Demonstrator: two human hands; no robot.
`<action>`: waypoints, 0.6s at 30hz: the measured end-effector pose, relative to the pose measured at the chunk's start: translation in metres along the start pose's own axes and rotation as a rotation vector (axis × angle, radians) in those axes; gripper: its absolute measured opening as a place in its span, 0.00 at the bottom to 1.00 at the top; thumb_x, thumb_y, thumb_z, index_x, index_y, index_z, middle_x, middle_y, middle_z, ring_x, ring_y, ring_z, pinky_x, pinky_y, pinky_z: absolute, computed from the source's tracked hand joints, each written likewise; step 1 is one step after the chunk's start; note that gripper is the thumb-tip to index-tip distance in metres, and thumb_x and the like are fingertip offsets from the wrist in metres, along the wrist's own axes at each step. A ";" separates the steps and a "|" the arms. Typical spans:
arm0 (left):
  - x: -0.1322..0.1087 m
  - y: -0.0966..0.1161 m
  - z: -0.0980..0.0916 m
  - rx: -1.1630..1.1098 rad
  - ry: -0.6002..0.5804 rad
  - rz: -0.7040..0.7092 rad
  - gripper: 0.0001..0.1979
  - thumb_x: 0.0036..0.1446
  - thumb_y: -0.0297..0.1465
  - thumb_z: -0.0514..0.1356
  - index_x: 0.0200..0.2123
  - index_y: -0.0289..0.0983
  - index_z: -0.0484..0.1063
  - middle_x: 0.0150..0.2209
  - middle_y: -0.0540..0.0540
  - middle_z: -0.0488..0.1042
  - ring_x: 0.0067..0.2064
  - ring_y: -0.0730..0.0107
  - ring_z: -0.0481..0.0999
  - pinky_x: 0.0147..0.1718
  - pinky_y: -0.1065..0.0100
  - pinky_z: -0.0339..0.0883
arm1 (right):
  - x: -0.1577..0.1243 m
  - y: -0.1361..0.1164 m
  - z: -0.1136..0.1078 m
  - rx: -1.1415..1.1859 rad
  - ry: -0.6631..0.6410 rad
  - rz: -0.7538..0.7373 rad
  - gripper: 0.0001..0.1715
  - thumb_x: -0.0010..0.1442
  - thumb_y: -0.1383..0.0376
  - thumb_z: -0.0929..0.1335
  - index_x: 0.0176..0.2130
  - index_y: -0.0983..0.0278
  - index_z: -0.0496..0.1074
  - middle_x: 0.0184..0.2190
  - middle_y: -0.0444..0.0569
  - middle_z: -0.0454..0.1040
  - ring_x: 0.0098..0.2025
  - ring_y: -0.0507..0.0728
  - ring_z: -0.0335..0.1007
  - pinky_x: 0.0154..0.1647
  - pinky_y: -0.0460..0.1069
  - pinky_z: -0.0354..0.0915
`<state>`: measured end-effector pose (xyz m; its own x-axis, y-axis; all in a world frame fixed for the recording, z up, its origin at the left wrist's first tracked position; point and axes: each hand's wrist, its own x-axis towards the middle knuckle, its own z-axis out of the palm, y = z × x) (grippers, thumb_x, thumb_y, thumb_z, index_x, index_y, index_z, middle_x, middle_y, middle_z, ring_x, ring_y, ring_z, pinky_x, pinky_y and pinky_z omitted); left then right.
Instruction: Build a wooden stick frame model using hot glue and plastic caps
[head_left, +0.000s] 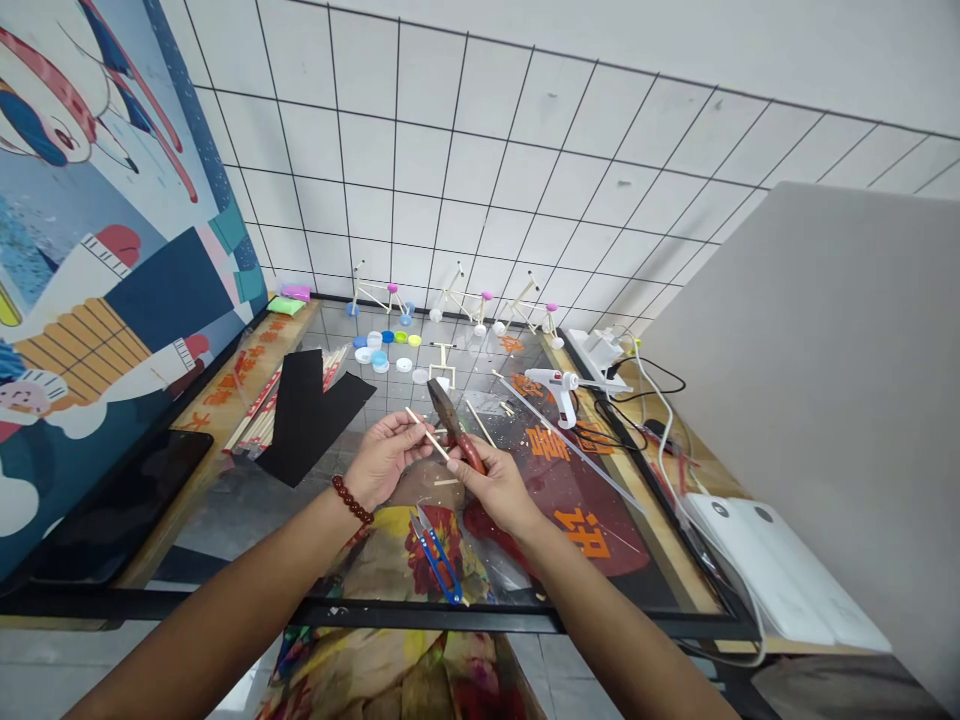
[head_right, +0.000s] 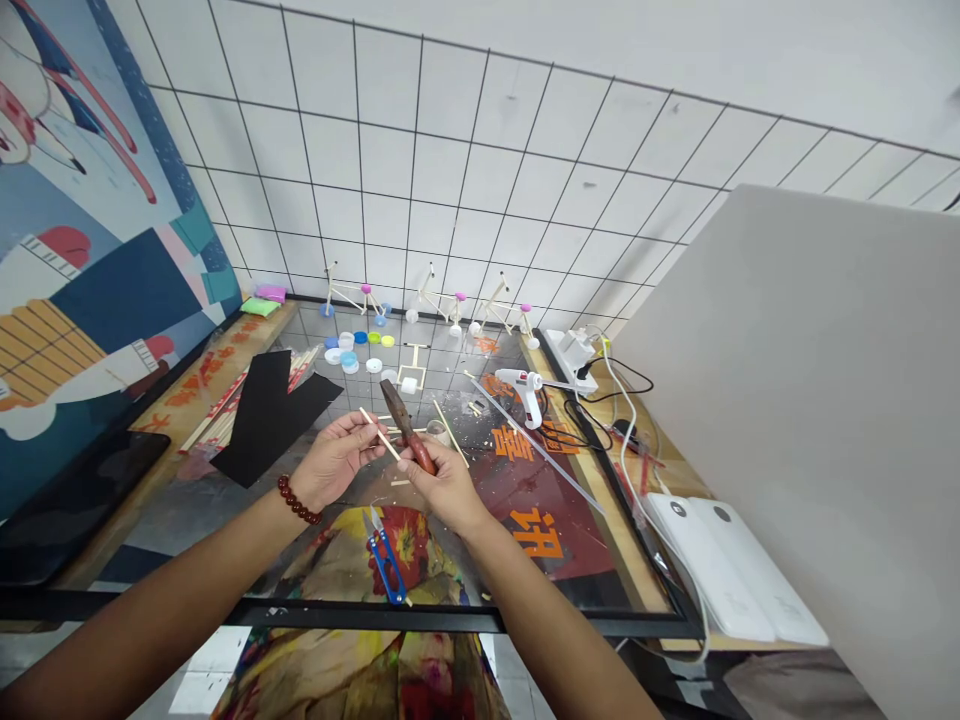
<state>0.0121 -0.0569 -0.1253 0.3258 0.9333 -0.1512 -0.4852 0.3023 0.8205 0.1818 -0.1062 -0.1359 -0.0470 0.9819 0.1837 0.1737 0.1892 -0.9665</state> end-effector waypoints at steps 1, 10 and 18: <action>0.000 -0.001 0.000 0.073 0.032 0.042 0.15 0.43 0.31 0.71 0.34 0.34 0.71 0.32 0.47 0.74 0.33 0.71 0.75 0.35 0.68 0.71 | 0.000 -0.001 -0.001 0.001 -0.003 -0.005 0.11 0.55 0.56 0.70 0.29 0.61 0.73 0.38 0.48 0.75 0.42 0.58 0.69 0.46 0.52 0.63; -0.017 0.007 0.001 1.064 -0.267 0.685 0.14 0.52 0.26 0.62 0.43 0.45 0.78 0.45 0.42 0.76 0.56 0.53 0.67 0.63 0.52 0.38 | 0.000 0.000 -0.003 0.028 0.023 -0.017 0.12 0.56 0.56 0.70 0.28 0.61 0.72 0.31 0.45 0.70 0.37 0.56 0.67 0.44 0.51 0.63; 0.001 0.004 -0.010 0.856 0.101 0.478 0.11 0.59 0.35 0.56 0.35 0.39 0.77 0.26 0.47 0.71 0.31 0.66 0.68 0.37 0.67 0.61 | -0.002 0.004 -0.007 -0.050 0.023 -0.082 0.11 0.54 0.58 0.72 0.37 0.60 0.76 0.47 0.51 0.70 0.55 0.61 0.64 0.59 0.55 0.56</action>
<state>0.0025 -0.0526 -0.1277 0.1583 0.9450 0.2863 0.2163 -0.3161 0.9237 0.1895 -0.1070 -0.1385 -0.0406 0.9629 0.2667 0.2191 0.2690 -0.9379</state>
